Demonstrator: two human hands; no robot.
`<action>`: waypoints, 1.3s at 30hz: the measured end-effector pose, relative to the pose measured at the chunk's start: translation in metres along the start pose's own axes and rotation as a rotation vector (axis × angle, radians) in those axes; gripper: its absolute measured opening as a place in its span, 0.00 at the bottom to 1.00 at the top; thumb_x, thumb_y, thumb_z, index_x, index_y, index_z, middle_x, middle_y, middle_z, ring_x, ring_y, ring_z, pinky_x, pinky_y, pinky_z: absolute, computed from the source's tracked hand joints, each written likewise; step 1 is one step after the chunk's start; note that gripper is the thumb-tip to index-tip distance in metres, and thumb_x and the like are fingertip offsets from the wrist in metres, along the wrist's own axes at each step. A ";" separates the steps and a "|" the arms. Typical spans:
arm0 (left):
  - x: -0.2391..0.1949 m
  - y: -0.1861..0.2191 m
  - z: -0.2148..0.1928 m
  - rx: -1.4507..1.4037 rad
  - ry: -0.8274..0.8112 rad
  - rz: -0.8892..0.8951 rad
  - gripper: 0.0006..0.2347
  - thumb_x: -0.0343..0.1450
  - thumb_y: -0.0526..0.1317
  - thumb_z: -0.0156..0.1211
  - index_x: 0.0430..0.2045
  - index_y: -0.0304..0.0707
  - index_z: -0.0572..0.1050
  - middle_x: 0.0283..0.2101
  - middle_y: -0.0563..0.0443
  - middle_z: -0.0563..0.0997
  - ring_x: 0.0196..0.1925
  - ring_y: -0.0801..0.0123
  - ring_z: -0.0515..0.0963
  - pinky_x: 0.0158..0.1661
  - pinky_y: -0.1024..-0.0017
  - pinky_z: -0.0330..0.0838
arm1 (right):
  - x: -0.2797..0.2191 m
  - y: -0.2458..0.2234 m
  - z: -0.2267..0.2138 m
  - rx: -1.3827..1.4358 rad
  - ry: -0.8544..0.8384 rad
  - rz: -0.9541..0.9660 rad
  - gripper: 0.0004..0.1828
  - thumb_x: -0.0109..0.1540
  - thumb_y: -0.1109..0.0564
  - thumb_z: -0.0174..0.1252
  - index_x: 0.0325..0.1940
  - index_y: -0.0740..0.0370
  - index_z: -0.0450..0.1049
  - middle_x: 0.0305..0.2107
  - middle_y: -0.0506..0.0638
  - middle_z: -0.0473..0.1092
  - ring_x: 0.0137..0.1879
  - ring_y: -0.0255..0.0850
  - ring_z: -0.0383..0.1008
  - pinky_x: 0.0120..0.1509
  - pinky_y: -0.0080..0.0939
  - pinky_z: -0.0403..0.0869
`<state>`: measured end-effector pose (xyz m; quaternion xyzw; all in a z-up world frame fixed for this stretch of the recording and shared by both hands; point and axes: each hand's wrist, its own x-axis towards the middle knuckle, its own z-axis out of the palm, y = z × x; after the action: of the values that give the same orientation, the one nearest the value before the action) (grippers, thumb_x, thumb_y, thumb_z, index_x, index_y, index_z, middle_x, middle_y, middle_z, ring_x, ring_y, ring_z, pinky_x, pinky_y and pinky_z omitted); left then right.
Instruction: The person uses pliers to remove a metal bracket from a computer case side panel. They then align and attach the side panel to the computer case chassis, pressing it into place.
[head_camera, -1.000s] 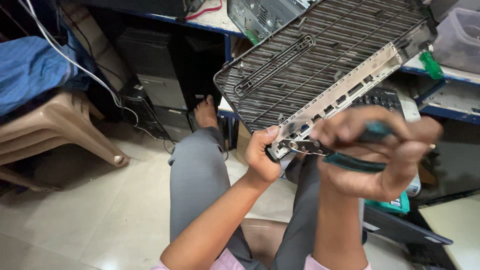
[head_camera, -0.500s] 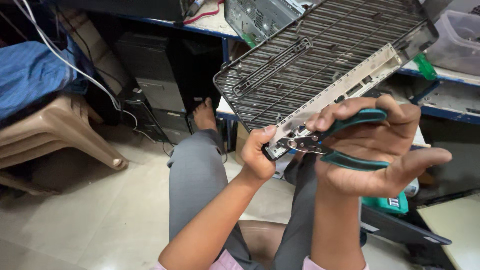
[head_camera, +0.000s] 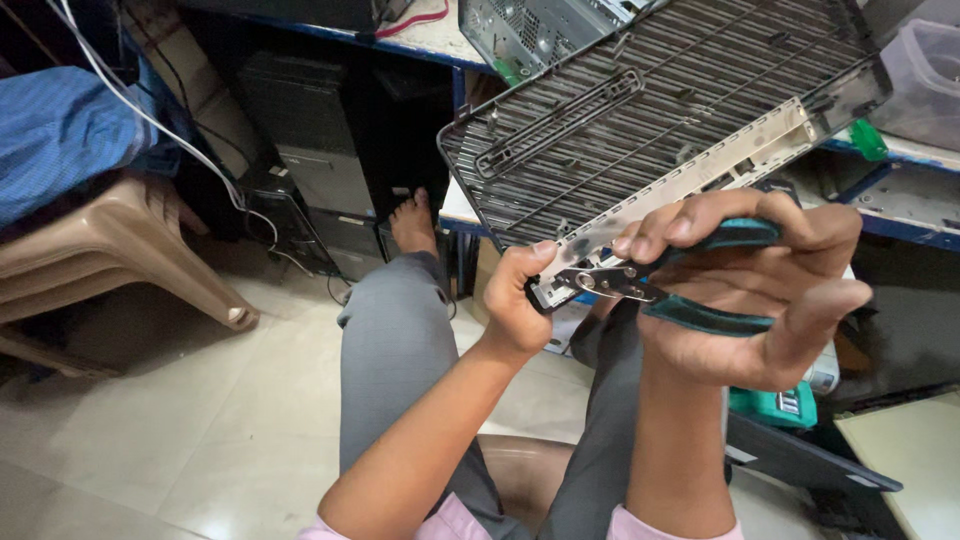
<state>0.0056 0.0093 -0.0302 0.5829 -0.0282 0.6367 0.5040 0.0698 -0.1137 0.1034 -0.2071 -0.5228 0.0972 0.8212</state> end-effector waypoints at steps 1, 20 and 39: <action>0.000 0.000 -0.001 0.030 -0.011 0.014 0.03 0.78 0.28 0.53 0.44 0.29 0.71 0.41 0.48 0.78 0.41 0.74 0.77 0.44 0.72 0.75 | 0.000 0.000 0.000 -0.010 -0.001 -0.002 0.23 0.79 0.35 0.40 0.55 0.56 0.63 0.37 0.69 0.69 0.36 0.55 0.73 0.43 0.57 0.75; 0.005 0.004 -0.004 -0.215 -0.140 -0.185 0.06 0.79 0.30 0.53 0.43 0.22 0.72 0.45 0.41 0.82 0.44 0.68 0.82 0.49 0.69 0.78 | 0.002 -0.003 0.012 -0.030 0.246 0.025 0.36 0.75 0.29 0.35 0.55 0.65 0.67 0.35 0.65 0.67 0.34 0.54 0.68 0.41 0.54 0.73; 0.020 0.014 0.003 0.081 -0.152 0.261 0.05 0.79 0.27 0.54 0.46 0.29 0.68 0.37 0.40 0.79 0.39 0.63 0.81 0.43 0.65 0.80 | -0.002 -0.035 0.025 -0.181 0.039 0.106 0.32 0.72 0.32 0.50 0.67 0.58 0.64 0.48 0.63 0.66 0.46 0.55 0.67 0.54 0.58 0.70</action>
<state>0.0020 0.0121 -0.0060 0.6405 -0.1159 0.6517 0.3894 0.0446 -0.1399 0.1264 -0.3097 -0.5017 0.0889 0.8028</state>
